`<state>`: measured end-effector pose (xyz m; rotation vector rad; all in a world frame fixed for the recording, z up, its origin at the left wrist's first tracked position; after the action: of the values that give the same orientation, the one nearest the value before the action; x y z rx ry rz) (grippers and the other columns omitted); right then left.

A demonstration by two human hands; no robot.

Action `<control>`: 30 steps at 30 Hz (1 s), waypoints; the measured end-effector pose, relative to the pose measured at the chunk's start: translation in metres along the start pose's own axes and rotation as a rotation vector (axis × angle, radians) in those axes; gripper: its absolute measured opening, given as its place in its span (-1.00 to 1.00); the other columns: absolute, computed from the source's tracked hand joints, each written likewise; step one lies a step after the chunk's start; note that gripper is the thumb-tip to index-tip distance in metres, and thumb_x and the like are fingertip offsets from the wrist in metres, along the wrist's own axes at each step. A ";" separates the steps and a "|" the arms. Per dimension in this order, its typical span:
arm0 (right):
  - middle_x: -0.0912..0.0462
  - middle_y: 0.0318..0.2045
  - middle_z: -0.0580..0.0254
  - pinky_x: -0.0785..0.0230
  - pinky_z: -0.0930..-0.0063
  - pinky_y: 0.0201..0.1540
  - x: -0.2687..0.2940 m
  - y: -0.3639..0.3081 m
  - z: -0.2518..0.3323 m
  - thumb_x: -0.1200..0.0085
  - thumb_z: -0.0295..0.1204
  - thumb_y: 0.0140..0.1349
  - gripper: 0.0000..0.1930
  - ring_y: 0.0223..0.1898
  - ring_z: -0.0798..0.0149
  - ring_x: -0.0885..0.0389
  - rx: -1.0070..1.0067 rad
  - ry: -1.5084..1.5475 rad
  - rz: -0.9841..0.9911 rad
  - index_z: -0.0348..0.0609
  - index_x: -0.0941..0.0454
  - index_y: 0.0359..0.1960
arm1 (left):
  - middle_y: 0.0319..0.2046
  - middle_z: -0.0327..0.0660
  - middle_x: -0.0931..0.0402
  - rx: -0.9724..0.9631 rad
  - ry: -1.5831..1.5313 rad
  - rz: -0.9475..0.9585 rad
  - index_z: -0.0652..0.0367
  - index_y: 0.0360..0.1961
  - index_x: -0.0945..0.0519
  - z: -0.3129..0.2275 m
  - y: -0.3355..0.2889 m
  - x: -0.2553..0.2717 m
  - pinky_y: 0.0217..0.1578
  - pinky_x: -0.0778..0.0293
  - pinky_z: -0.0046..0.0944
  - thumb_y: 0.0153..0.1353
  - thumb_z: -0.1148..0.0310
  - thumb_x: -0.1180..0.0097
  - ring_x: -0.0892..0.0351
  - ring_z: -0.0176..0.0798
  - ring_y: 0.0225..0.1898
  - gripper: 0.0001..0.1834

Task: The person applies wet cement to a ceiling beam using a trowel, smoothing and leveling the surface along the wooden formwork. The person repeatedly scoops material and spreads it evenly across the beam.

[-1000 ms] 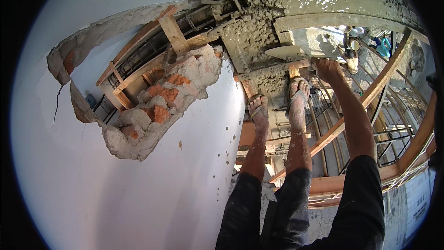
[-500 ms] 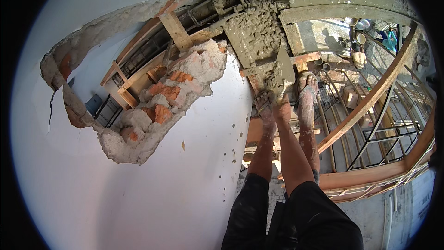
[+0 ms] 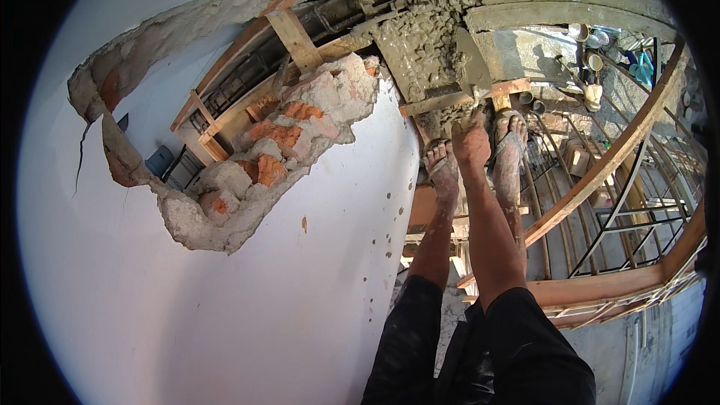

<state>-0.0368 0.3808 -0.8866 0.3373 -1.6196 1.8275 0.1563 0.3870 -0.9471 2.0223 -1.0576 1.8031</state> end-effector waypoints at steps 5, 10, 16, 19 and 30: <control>-0.70 -0.35 0.08 -0.52 0.27 -0.24 0.014 0.002 -0.006 -0.22 -0.13 0.29 -0.34 -0.35 0.23 -0.65 0.429 0.050 0.415 -0.18 -0.35 0.33 | 0.28 0.00 -0.38 0.023 -0.088 -0.140 0.22 0.32 -0.42 -0.007 0.001 0.011 0.42 -0.09 0.15 0.32 0.24 -0.10 -0.26 0.12 0.33 -0.43; -0.68 -0.39 0.14 -0.53 0.30 -0.24 0.011 0.040 -0.018 -0.17 -0.07 0.30 -0.54 -0.35 0.32 -0.64 0.480 -0.233 0.750 -0.26 -0.63 -0.03 | 0.34 0.00 -0.29 0.113 -0.050 0.185 0.23 0.36 -0.37 0.008 0.002 -0.021 0.43 -0.05 0.17 0.37 0.24 -0.09 -0.18 0.12 0.38 -0.42; -0.59 -0.56 0.27 -0.56 0.28 -0.38 0.030 0.073 0.078 -0.20 -0.21 0.14 -0.79 -0.45 0.23 -0.64 1.061 -0.862 0.274 -0.05 -0.62 -0.47 | 0.30 0.02 -0.35 -0.040 0.006 -0.066 0.23 0.34 -0.38 -0.004 -0.001 0.000 0.37 -0.14 0.22 0.34 0.36 -0.07 -0.27 0.17 0.33 -0.45; -0.56 -0.56 0.32 -0.55 0.26 -0.44 0.059 0.057 0.116 -0.17 -0.23 0.18 -0.82 -0.51 0.27 -0.59 1.422 -0.871 -0.172 -0.03 -0.60 -0.44 | 0.29 0.04 -0.36 -0.105 0.075 0.010 0.24 0.33 -0.39 -0.008 0.004 0.000 0.33 -0.17 0.25 0.32 0.40 -0.07 -0.30 0.19 0.29 -0.46; -0.49 -0.54 0.26 -0.54 0.28 -0.53 0.053 0.009 0.097 -0.15 -0.37 0.29 -0.89 -0.55 0.31 -0.51 1.654 -1.043 -0.884 -0.10 -0.56 -0.35 | 0.12 -0.01 -0.41 -0.053 0.077 0.063 0.21 0.21 -0.46 -0.016 0.019 0.022 0.14 -0.32 0.14 0.21 0.38 -0.12 -0.37 0.14 0.09 -0.49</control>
<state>-0.1043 0.3044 -0.8435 2.4504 0.2508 1.7510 0.1315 0.3751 -0.9287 1.8932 -1.1466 1.8476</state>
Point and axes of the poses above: each hand's wrist, its own y-axis towards the middle knuckle, its own x-axis out of the back of the hand, z = x × y, the point moved 8 cm from there along y, towards the middle knuckle
